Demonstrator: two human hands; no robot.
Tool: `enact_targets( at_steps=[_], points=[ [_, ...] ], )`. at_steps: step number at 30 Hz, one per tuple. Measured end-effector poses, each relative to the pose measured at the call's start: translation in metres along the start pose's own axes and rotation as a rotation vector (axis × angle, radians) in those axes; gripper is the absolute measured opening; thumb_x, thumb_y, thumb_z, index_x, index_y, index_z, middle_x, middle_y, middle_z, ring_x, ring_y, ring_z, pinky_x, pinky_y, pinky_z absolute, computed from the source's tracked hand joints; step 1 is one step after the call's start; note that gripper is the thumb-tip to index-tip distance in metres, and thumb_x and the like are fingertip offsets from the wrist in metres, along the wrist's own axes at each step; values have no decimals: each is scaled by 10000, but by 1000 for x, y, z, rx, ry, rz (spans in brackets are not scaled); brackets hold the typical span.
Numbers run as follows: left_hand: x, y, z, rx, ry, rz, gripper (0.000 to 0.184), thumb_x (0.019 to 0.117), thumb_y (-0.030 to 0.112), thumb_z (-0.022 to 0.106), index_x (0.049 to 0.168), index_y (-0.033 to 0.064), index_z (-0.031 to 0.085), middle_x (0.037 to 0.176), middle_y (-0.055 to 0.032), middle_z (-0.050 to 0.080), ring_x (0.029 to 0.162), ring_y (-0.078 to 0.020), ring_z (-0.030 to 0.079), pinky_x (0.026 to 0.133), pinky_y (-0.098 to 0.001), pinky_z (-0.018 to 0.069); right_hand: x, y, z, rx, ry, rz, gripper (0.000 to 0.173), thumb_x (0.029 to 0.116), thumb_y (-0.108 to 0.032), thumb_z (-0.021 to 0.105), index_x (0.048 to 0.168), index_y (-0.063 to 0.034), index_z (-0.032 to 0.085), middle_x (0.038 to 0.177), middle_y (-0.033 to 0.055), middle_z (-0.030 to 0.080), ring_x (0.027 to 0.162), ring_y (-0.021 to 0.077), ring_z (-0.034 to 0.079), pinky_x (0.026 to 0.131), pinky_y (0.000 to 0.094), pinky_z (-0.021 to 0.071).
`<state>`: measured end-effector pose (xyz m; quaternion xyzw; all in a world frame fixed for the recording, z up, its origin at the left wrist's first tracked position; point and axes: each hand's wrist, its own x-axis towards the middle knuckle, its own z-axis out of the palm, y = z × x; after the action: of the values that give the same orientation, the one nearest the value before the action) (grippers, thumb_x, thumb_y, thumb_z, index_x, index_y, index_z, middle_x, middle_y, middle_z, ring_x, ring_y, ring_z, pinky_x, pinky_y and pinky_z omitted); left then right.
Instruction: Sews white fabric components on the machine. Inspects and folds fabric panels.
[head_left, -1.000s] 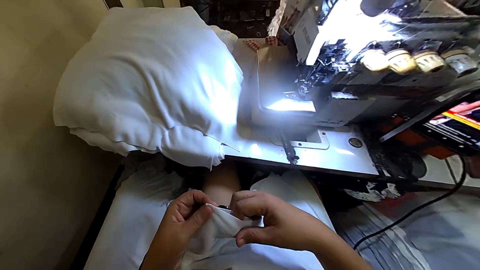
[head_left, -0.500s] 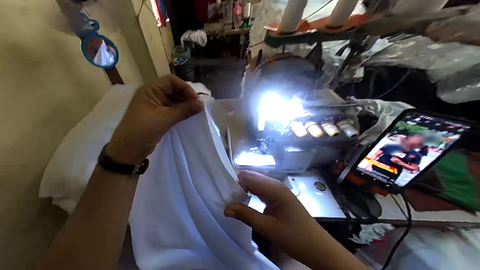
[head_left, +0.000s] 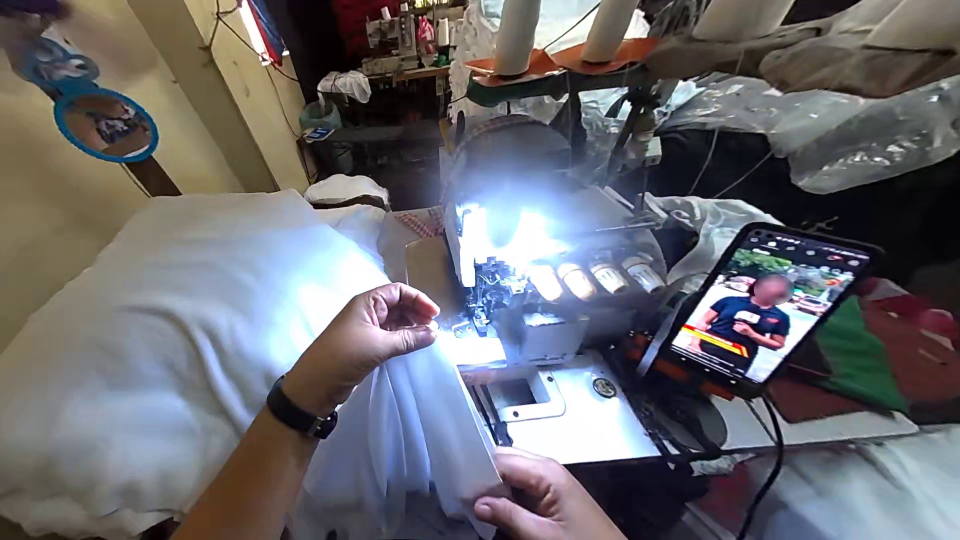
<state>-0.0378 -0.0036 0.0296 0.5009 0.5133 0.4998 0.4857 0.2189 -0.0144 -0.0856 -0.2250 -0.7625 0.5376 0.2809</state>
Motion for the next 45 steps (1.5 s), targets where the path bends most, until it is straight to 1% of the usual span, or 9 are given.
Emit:
enact_targets(
  at_steps=[3, 18, 22, 27, 33, 37, 40, 43, 45],
  points=[
    [5, -5, 6, -33, 17, 27, 211, 881, -97, 684, 1029, 52, 695, 899, -37, 705, 795, -82, 667, 752, -227, 577, -6, 16, 3, -175, 4, 5, 165, 950, -148, 694, 929, 0, 764, 893, 136, 741, 913, 260, 698, 878, 434, 537],
    [58, -58, 37, 760, 281, 90, 118, 922, 151, 730, 992, 126, 637, 789, -27, 605, 664, -156, 575, 590, -366, 495, -37, 30, -4, 34, 88, 174, 245, 966, -158, 678, 908, 74, 729, 905, 170, 705, 944, 245, 658, 894, 402, 518],
    [105, -40, 43, 978, 312, -23, 274, 927, 139, 690, 1184, 51, 657, 1072, -154, 714, 1043, -308, 688, 925, -555, 525, -14, 21, -14, 117, 177, 187, 174, 946, -168, 706, 908, -4, 750, 876, 54, 684, 910, 107, 637, 832, 282, 526],
    [134, -56, 24, 893, 299, 49, 295, 906, 132, 714, 1183, 59, 641, 1081, -150, 710, 1060, -294, 683, 939, -561, 526, -12, 16, -8, 205, 141, 226, 173, 935, -170, 722, 940, -1, 757, 898, 53, 689, 917, 91, 639, 839, 279, 529],
    [71, -62, 21, 943, 497, 292, 274, 971, 178, 677, 1205, 38, 640, 1139, -168, 668, 1056, -350, 636, 920, -605, 481, -36, 19, 1, 59, 98, 152, 218, 933, -190, 726, 910, 23, 768, 912, 105, 734, 979, 184, 649, 921, 356, 493],
    [-62, -109, 41, 863, 582, 643, 133, 1007, 252, 602, 1041, 124, 604, 963, -25, 642, 956, -101, 628, 876, -282, 526, -50, 17, -1, -135, 69, 95, 260, 948, -238, 712, 859, 1, 765, 892, 129, 734, 996, 276, 676, 1026, 492, 457],
    [-163, -176, 64, 886, 631, 436, 270, 1002, 347, 638, 979, 100, 530, 935, -65, 549, 954, -133, 565, 928, -253, 459, -58, 22, -6, -183, 87, 19, 251, 962, -251, 710, 880, -21, 767, 876, 126, 715, 984, 229, 693, 1086, 453, 460],
    [-196, -232, 67, 809, 768, -183, 768, 799, 342, 836, 1234, -213, 532, 1225, -449, 544, 1155, -575, 553, 1012, -640, 455, -58, 25, -9, -35, 97, -17, 225, 946, -241, 733, 883, -25, 752, 891, 68, 677, 867, 55, 637, 770, 194, 549],
    [-194, -257, 58, 726, 666, -465, 894, 803, 399, 832, 1358, -210, 484, 1400, -454, 451, 1328, -603, 439, 1118, -681, 350, -60, 23, -9, 20, 63, 43, 230, 962, -247, 711, 904, -26, 742, 933, 37, 699, 866, 11, 648, 750, 173, 557]
  ],
)
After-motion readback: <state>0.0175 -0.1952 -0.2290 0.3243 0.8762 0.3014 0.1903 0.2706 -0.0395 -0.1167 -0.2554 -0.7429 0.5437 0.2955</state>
